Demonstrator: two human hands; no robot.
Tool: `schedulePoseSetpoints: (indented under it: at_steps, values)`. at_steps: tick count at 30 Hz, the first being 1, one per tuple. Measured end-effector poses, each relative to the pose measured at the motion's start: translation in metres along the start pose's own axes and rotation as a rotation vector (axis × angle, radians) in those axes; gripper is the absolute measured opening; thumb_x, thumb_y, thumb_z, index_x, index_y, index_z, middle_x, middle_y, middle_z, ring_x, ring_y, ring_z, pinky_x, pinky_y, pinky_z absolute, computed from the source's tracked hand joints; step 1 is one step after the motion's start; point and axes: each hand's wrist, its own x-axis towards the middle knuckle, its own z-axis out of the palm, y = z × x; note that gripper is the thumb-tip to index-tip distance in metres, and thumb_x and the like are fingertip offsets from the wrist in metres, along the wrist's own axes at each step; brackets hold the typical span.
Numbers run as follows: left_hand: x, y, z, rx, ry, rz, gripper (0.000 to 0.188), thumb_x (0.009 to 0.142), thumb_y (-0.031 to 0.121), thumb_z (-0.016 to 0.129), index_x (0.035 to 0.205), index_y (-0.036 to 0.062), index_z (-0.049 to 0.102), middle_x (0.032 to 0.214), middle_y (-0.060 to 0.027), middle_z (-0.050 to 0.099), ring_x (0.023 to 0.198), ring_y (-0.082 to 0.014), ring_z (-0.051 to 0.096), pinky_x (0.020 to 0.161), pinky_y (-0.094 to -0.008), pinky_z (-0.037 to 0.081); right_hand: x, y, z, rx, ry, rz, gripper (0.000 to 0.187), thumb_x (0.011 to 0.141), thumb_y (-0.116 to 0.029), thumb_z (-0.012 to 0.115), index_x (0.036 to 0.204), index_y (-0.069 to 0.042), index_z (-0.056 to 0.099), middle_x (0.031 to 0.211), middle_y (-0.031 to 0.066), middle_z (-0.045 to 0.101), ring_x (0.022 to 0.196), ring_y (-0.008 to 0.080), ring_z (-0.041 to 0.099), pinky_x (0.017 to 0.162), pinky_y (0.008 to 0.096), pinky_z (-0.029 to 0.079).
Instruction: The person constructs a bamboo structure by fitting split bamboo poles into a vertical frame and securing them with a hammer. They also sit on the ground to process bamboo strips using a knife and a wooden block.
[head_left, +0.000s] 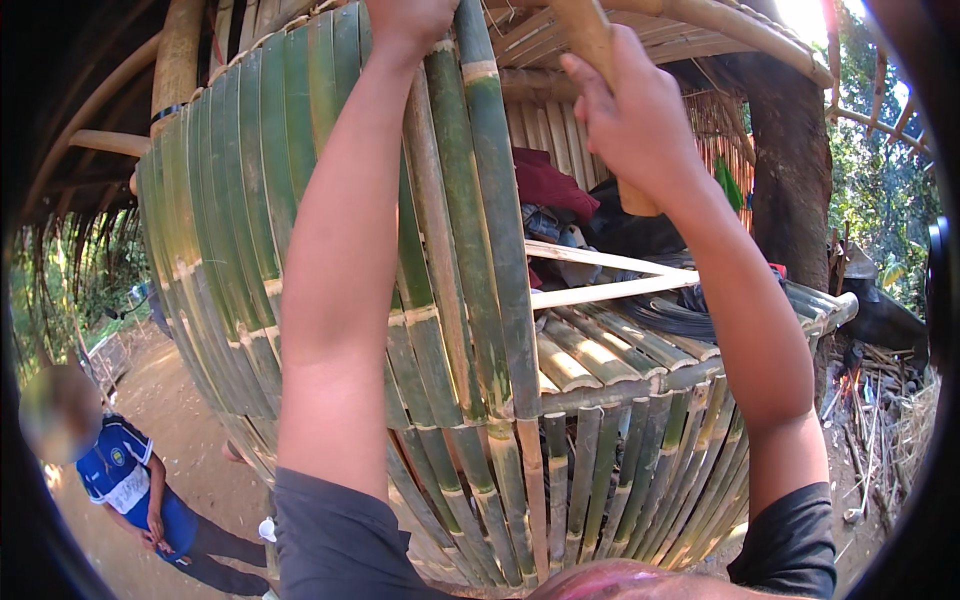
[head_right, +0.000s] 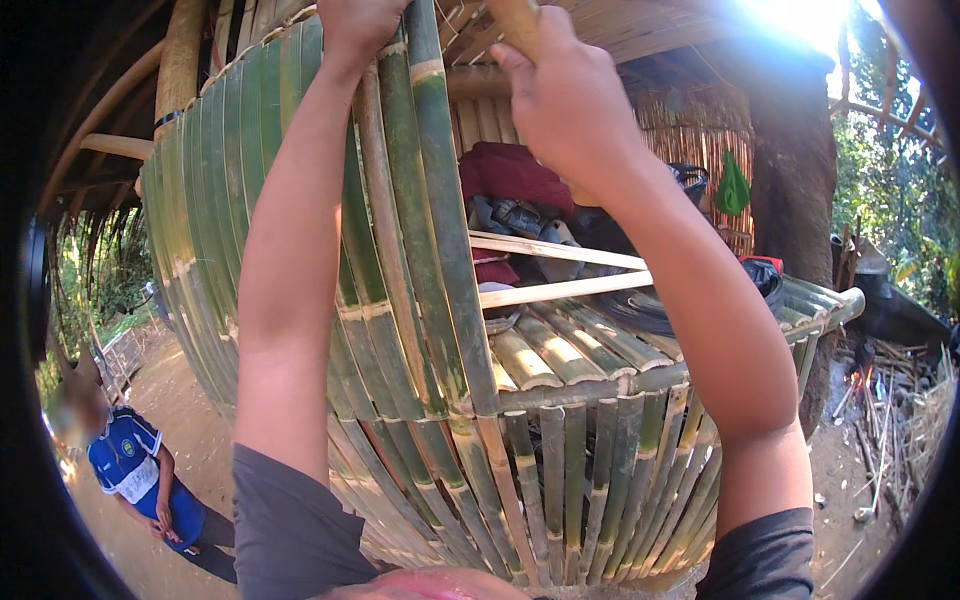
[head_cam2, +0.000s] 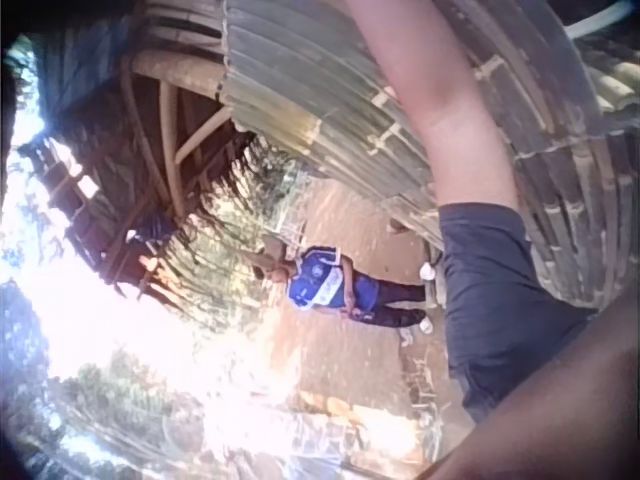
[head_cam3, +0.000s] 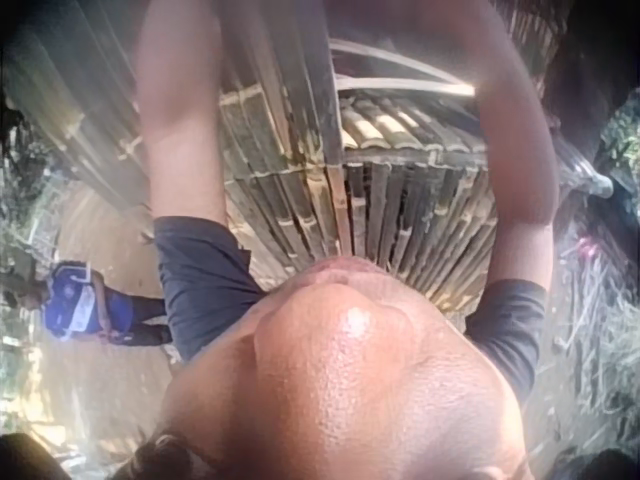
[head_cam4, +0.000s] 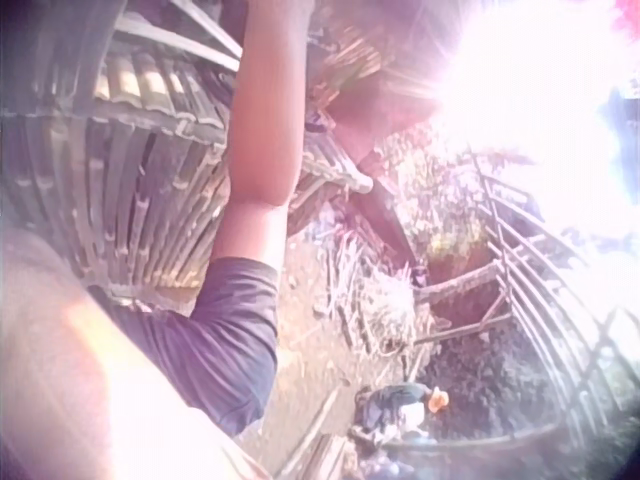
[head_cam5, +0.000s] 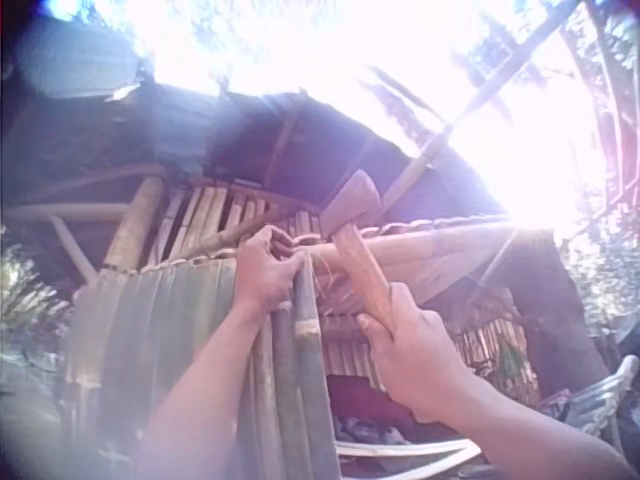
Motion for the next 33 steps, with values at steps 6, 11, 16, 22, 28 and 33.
schedulePoseSetpoints:
  at_steps: [6, 11, 16, 22, 28, 33]
  values:
    - [0.0, -0.004, 0.002, -0.046, 0.02, -0.004, 0.023, 0.077, 0.011, 0.081, 0.093, 0.0009, 0.068, 0.076, -0.0078, 0.071, 0.068, -0.0139, 0.067, 0.063, -0.0309, 0.055, 0.028, 0.021, 0.044, -0.203, 0.165, -0.245, 0.023, 0.101, -0.017, 0.06, 0.113, -0.001, 0.048, 0.078, 0.0272, 0.068, 0.078, 0.0501, 0.066, 0.068, 0.0553, 0.051]
    - [0.001, -0.008, 0.004, -0.031, 0.04, -0.004, 0.024, 0.077, 0.012, 0.081, 0.094, 0.0012, 0.068, 0.077, -0.0096, 0.073, 0.07, -0.015, 0.07, 0.064, -0.0312, 0.055, 0.03, 0.025, 0.051, -0.238, 0.204, -0.306, 0.026, 0.101, -0.018, 0.06, 0.112, 0.0, 0.046, 0.079, 0.0305, 0.066, 0.082, 0.0539, 0.064, 0.069, 0.0589, 0.049]
    - [0.003, -0.009, 0.006, 0.03, 0.054, 0.004, 0.025, 0.077, 0.012, 0.082, 0.094, 0.0015, 0.067, 0.078, -0.0102, 0.074, 0.07, -0.0162, 0.071, 0.064, -0.0319, 0.056, 0.037, 0.03, 0.054, -0.289, 0.198, -0.286, 0.026, 0.101, -0.018, 0.06, 0.111, 0.0, 0.045, 0.08, 0.0316, 0.066, 0.083, 0.0541, 0.064, 0.07, 0.0602, 0.049]
    - [-0.002, -0.008, 0.003, -0.036, 0.025, -0.027, 0.025, 0.077, 0.012, 0.082, 0.095, 0.0014, 0.068, 0.077, -0.0097, 0.074, 0.069, -0.0161, 0.07, 0.065, -0.0326, 0.056, 0.032, 0.002, 0.038, -0.176, 0.134, -0.153, 0.022, 0.097, -0.011, 0.056, 0.114, 0.003, 0.053, 0.087, 0.0311, 0.068, 0.084, 0.0517, 0.067, 0.074, 0.0596, 0.052]
    - [0.002, -0.011, 0.003, -0.015, 0.022, -0.012, 0.024, 0.077, 0.012, 0.083, 0.094, 0.0015, 0.069, 0.077, -0.0092, 0.074, 0.07, -0.0159, 0.07, 0.065, -0.0319, 0.055, 0.039, 0.001, 0.038, -0.249, 0.142, -0.115, 0.019, 0.1, -0.014, 0.056, 0.108, -0.002, 0.045, 0.083, 0.0321, 0.067, 0.084, 0.0539, 0.065, 0.073, 0.0626, 0.05]
    - [0.004, -0.011, 0.004, -0.047, 0.015, -0.034, 0.023, 0.077, 0.012, 0.083, 0.092, 0.0015, 0.069, 0.078, -0.0092, 0.073, 0.071, -0.0152, 0.069, 0.065, -0.0315, 0.054, 0.041, 0.008, 0.039, -0.233, 0.123, -0.159, 0.019, 0.1, -0.016, 0.056, 0.108, -0.001, 0.045, 0.083, 0.032, 0.067, 0.085, 0.0537, 0.066, 0.073, 0.0623, 0.05]
